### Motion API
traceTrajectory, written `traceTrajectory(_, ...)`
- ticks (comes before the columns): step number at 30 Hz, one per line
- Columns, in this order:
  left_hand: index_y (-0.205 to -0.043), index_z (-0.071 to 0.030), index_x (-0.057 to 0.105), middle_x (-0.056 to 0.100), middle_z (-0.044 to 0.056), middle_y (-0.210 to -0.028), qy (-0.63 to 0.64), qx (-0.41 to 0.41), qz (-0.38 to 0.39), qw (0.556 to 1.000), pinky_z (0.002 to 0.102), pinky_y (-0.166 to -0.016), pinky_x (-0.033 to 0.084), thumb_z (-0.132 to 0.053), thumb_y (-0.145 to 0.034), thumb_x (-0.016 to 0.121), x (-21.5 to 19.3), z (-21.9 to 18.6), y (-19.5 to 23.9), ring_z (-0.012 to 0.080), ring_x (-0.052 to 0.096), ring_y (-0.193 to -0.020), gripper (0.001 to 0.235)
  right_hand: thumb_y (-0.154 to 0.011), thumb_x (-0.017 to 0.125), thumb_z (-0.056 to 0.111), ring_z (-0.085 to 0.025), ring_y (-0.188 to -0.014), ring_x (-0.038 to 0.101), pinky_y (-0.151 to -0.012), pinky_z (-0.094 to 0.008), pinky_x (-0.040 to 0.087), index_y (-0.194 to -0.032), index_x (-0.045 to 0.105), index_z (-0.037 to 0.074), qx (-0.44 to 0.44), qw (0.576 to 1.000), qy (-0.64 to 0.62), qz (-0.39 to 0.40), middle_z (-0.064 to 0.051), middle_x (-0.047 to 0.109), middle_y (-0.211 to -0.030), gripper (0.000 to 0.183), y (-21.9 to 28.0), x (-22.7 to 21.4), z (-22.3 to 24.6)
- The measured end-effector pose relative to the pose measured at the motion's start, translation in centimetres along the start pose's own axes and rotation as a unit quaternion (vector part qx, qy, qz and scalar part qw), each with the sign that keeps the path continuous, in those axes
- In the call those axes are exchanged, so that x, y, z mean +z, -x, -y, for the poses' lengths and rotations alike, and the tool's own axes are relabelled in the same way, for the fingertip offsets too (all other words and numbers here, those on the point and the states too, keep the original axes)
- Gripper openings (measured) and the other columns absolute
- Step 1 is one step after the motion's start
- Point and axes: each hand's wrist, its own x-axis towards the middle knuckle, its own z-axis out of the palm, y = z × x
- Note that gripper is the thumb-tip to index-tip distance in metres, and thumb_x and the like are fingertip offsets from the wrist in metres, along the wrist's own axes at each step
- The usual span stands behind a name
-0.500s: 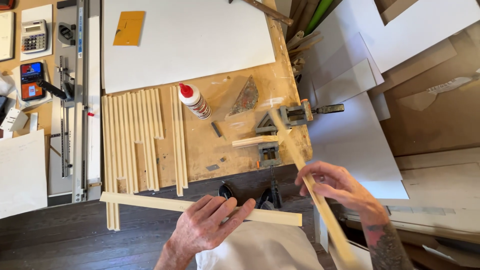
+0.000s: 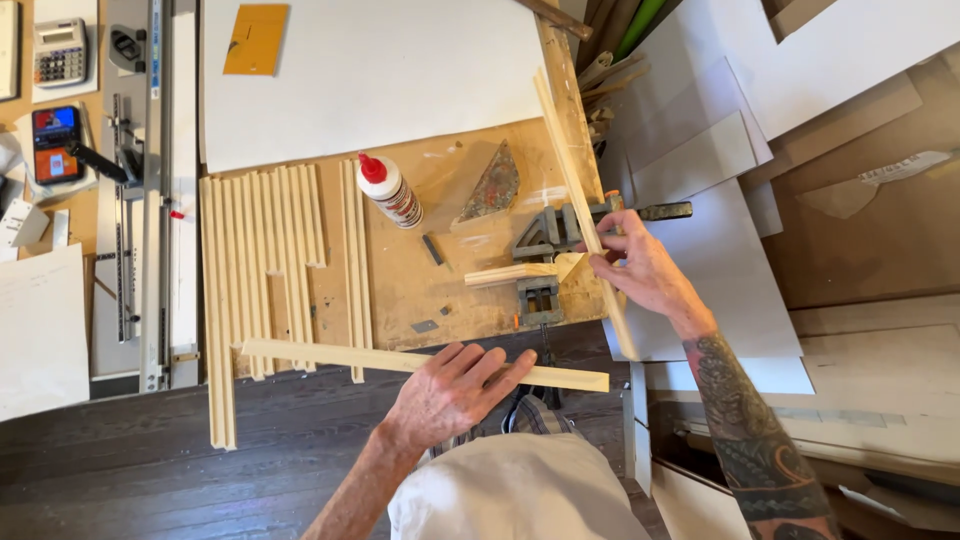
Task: Assembling a wooden frame by applying glue to strips and securing them in a corner clamp
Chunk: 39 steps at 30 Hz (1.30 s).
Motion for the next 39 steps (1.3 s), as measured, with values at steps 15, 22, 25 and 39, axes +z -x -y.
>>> traceTrajectory(15, -0.129, -0.014, 0.072, 0.064, 0.003, -0.121, -0.036, 0.068, -0.099, 0.992, 0.035, -0.097, 0.056, -0.014, -0.108, 0.052, -5.7, 0.1, -0.6, 0.0186, 0.061, -0.111, 0.029, -0.099, 0.060, 0.014, -0.020, -0.105, 0.073, -0.094, -0.029, 0.061, -0.135, 0.065, 0.005, -0.049, 0.923, -0.288, 0.249, -0.014, 0.075, -0.124, 0.038, 5.9, 9.9, 5.9)
traceTrajectory(22, -0.129, -0.009, 0.071, 0.063, 0.007, -0.116, -0.030, 0.055, -0.110, 0.992, 0.040, -0.096, 0.058, -0.008, -0.107, 0.051, -6.5, 0.0, -0.4, 0.0211, 0.063, -0.108, 0.030, -0.103, 0.058, 0.029, -0.012, -0.110, 0.066, -0.095, -0.024, 0.053, -0.146, 0.057, 0.005, -0.139, 0.896, -0.276, 0.318, -0.008, 0.072, -0.124, 0.049, 5.8, 10.9, 10.1)
traceTrajectory(25, -0.121, -0.008, 0.075, 0.060, 0.008, -0.109, -0.030, 0.064, -0.119, 0.990, 0.038, -0.086, 0.059, -0.008, -0.104, 0.061, -7.2, 0.4, -0.8, 0.0208, 0.064, -0.097, 0.022, -0.106, 0.052, 0.019, -0.007, -0.107, 0.063, -0.092, -0.020, 0.050, -0.140, 0.064, 0.004, -0.109, 0.907, -0.257, 0.314, -0.003, 0.074, -0.117, 0.040, 5.8, 10.7, 11.2)
traceTrajectory(39, -0.118, -0.002, 0.072, 0.060, 0.005, -0.102, -0.128, 0.053, -0.069, 0.988, 0.030, -0.066, 0.048, -0.008, -0.107, 0.049, -9.6, 1.8, 0.1, 0.0167, 0.058, -0.085, 0.026, -0.088, 0.072, 0.007, -0.029, -0.078, 0.083, -0.063, -0.032, 0.071, -0.127, 0.074, 0.002, 0.005, 0.938, -0.300, 0.173, -0.024, 0.083, -0.098, 0.039, 10.5, 7.0, 7.7)
